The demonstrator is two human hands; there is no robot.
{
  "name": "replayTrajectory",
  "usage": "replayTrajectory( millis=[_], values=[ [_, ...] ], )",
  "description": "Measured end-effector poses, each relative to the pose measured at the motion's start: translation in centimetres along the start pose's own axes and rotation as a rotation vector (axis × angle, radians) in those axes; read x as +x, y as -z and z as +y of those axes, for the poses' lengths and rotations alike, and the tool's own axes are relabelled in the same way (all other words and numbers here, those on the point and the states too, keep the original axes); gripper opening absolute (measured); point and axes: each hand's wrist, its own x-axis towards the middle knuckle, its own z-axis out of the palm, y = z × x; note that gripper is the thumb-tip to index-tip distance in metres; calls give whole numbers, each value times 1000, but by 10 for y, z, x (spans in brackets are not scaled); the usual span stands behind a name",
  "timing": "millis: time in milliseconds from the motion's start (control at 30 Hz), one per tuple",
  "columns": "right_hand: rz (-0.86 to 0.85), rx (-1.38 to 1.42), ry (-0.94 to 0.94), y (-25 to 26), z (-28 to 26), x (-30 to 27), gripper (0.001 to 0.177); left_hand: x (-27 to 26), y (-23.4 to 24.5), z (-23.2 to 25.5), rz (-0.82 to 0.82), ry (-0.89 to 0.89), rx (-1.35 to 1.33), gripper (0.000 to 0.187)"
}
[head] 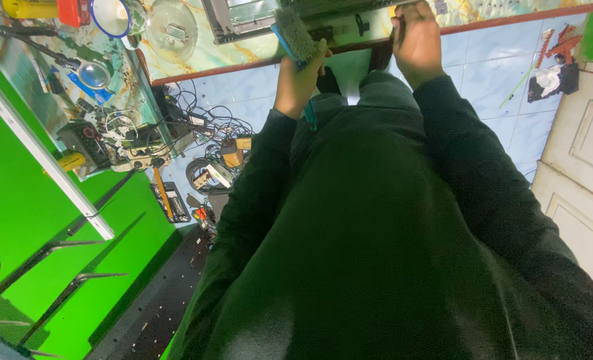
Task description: The person cleans the interior of an electronic device, likely a stereo receiver, using a brush and a screwdriver. They brush dust from various components and use the screwdriver to adjust or remove small parts.
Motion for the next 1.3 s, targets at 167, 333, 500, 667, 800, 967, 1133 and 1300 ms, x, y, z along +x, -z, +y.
replayTrajectory(
  millis=[167, 333, 500, 667, 800, 967, 1133, 1300],
  values=[
    [-24, -272, 88, -11, 12, -1, 21, -4, 5, 4, 2, 94, -26, 35],
    [-86, -372, 12, -20, 9, -5, 33, -3, 5, -5, 8, 34, -112, 32],
    [-86, -185, -50, -17, -11, -12, 25, -6, 12, -18, -53, 72, -336, 25],
    [-235, 280, -45, 37, -100, -2, 9, 8, -4, -24, -92, -62, -631, 39],
    [-154, 396, 210, 87, -185, 10, 18, 11, -29, 11, -279, -201, -818, 60],
    [-156, 383, 173, 122, -218, 17, 23, 4, -39, 81, -524, 122, -1436, 73],
    [-49, 322, 73, 144, -211, 12, 19, 1, -49, 90, -803, -60, -1597, 74],
    [-19, 303, 46, 151, -217, 14, 20, 6, -54, 69, -790, -112, -1409, 78]
  ],
)
